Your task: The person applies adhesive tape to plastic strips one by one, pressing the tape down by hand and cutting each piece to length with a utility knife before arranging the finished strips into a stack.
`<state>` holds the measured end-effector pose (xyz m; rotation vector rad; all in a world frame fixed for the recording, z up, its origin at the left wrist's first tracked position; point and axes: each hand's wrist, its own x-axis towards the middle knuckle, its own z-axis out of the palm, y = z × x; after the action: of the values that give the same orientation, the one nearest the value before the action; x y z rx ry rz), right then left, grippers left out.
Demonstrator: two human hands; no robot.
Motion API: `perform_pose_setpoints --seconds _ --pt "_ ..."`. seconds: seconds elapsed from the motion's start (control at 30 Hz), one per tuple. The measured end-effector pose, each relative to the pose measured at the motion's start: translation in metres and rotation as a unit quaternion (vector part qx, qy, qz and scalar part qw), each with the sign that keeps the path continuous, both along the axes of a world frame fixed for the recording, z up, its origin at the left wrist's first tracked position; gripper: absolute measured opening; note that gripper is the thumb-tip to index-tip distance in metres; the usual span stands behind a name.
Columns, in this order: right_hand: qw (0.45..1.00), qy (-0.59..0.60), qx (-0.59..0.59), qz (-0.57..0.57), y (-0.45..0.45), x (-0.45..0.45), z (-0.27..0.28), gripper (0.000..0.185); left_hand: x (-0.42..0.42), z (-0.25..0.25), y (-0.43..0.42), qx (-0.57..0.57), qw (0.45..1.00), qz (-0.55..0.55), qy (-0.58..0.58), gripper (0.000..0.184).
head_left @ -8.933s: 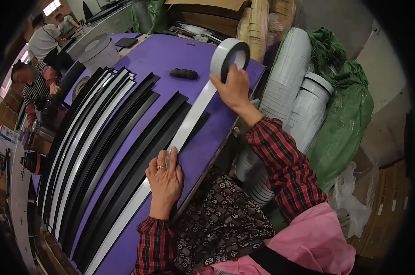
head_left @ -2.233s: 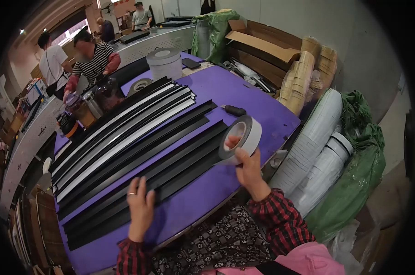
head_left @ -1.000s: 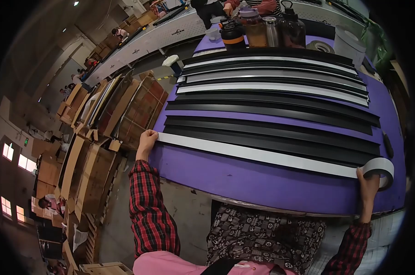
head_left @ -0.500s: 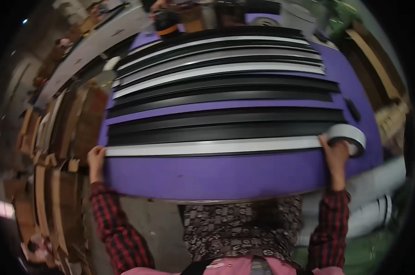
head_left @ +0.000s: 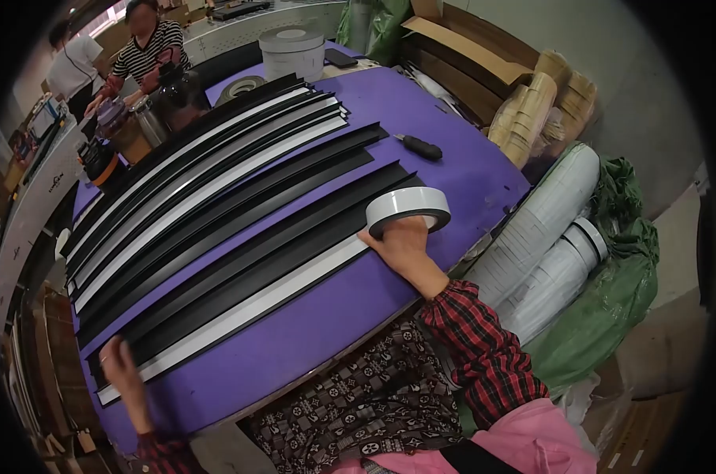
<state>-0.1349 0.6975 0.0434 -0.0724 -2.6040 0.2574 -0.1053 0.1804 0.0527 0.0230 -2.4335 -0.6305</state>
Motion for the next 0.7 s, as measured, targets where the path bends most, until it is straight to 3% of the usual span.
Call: perform_pose_setpoints --seconds 0.03,0.1,0.13,0.17,0.2,0.23,0.27,0.3,0.37,0.4,0.47,0.5,0.57,0.6,0.67,0.7 --pt "1.000 -0.024 -0.011 -0.002 0.000 0.001 0.002 0.041 -0.004 0.028 0.086 -0.019 0.992 -0.112 -0.057 0.017" --pt "0.999 0.011 -0.036 0.018 0.003 0.003 0.003 0.039 -0.014 0.032 0.203 -0.053 0.954 -0.291 -0.052 0.018" --pt "0.996 0.043 -0.066 0.038 0.004 0.003 0.004 0.037 -0.028 0.021 0.246 -0.075 0.914 -0.398 0.014 0.018" --pt "0.996 0.050 -0.061 0.038 0.002 0.005 0.008 0.037 -0.033 0.026 0.286 -0.081 0.882 -0.465 -0.003 0.016" --pt "0.954 0.060 -0.283 0.074 0.001 0.008 0.012 0.034 -0.041 0.019 0.321 -0.102 0.877 -0.469 0.027 0.017" --pt "0.863 0.067 -0.489 0.106 0.002 0.008 0.017 0.031 -0.048 0.010 0.346 -0.123 0.869 -0.475 0.055 0.018" --pt "0.737 0.137 -0.635 0.184 0.005 0.003 0.023 0.024 -0.052 0.006 0.355 -0.120 0.866 -0.481 0.062 0.018" --pt "0.742 0.144 -0.629 0.180 0.018 0.000 0.025 0.024 -0.052 0.003 0.365 -0.130 0.882 -0.449 0.058 0.021" --pt "0.491 0.200 -0.836 0.144 0.043 -0.006 0.027 0.019 -0.051 -0.002 0.371 -0.154 0.897 -0.413 0.041 0.029" --pt "0.497 0.241 -0.819 0.159 0.049 -0.006 0.048 0.014 -0.052 -0.004 0.371 -0.169 0.898 -0.405 0.030 0.030" --pt "0.652 0.291 -0.698 0.059 0.098 -0.021 0.045 0.019 -0.052 -0.004 0.372 -0.190 0.898 -0.396 -0.005 0.033" --pt "0.773 0.272 -0.573 0.005 0.119 -0.026 0.042 0.024 -0.053 -0.003 0.373 -0.192 0.894 -0.404 -0.003 0.033" --pt "0.941 0.180 -0.269 -0.100 0.149 -0.025 0.031 0.039 -0.052 -0.004 0.374 -0.216 0.892 -0.396 -0.001 0.035" --pt "0.940 0.180 -0.270 -0.106 0.155 -0.025 0.027 0.039 -0.052 -0.002 0.374 -0.218 0.889 -0.402 -0.002 0.035" --pt "0.982 0.085 -0.120 -0.116 0.163 -0.026 0.018 0.045 -0.051 -0.001 0.374 -0.213 0.892 -0.397 -0.034 0.036" --pt "0.989 0.098 -0.054 -0.093 0.165 -0.028 0.012 0.046 -0.051 -0.003 0.374 -0.213 0.891 -0.400 -0.036 0.036"
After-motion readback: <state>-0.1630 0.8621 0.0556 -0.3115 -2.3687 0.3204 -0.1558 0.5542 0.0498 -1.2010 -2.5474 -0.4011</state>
